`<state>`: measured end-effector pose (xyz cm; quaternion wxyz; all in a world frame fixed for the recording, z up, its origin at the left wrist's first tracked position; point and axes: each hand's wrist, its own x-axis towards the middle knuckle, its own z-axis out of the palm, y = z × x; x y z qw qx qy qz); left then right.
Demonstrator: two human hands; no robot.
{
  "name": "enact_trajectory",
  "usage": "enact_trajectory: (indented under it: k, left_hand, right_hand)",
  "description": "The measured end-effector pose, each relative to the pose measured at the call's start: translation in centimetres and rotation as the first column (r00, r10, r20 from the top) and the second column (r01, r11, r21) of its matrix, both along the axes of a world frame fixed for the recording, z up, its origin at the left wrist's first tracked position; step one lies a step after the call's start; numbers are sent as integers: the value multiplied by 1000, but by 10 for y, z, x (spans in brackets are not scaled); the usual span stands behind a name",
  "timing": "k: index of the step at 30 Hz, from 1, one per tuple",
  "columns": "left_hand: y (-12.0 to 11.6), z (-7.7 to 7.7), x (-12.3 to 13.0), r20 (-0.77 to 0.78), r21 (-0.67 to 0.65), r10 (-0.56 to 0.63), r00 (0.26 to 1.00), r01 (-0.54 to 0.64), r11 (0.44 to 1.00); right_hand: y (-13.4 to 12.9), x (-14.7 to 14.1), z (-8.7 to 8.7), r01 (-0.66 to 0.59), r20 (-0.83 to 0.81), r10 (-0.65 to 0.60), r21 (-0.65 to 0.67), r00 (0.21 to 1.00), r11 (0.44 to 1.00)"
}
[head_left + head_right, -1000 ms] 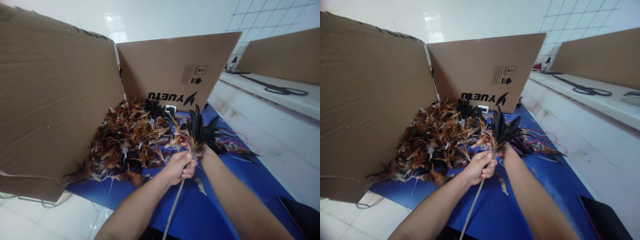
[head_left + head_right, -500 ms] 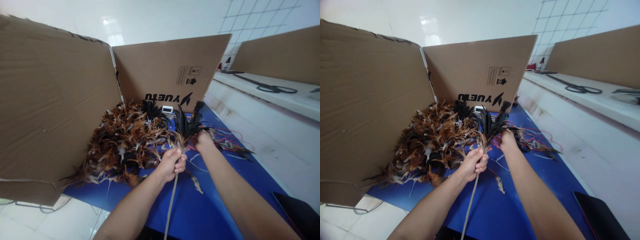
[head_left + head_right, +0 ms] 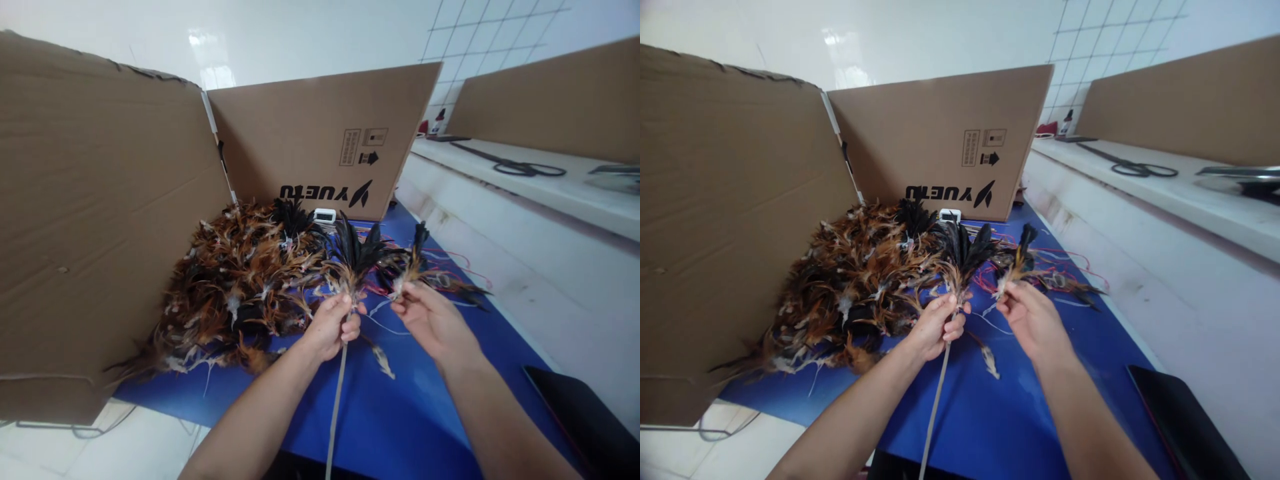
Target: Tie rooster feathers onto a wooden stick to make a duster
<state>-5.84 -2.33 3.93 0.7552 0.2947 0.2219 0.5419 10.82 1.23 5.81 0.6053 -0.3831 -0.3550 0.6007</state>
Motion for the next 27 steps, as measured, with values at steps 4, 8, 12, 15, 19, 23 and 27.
enact_trajectory:
  k: [4,8,12,15,19,23,27]
  left_hand:
    - [-1,-3,3,-35,-6,-5,999,5,1000]
    - [-1,-4,6,-88,-12,-5,996,4,1000]
    - [0,-7,7,-137,2,-23,990,23,1000]
    - [1,-11,8,-148,7,-38,988,40,999]
    - [-1,-11,10,-160,25,-55,986,60,998]
    - [-3,-8,11,-151,45,-60,987,68,997]
    - [-4,-6,12,-177,63,-51,983,63,996]
  right_hand:
    - [-19,-15,0,-107,35,108,-16,994,994]
    - [-23,-20,-3,-138,90,138,-10,986,990]
    - [-23,-18,-7,-101,189,97,12,977,995]
    - [-23,-20,-9,-69,248,62,19,967,997]
    - [-24,-23,-11,-72,286,63,23,956,997]
    - [-25,-24,-13,-98,288,91,9,953,995]
    - [-25,-24,-16,-126,257,117,16,959,992]
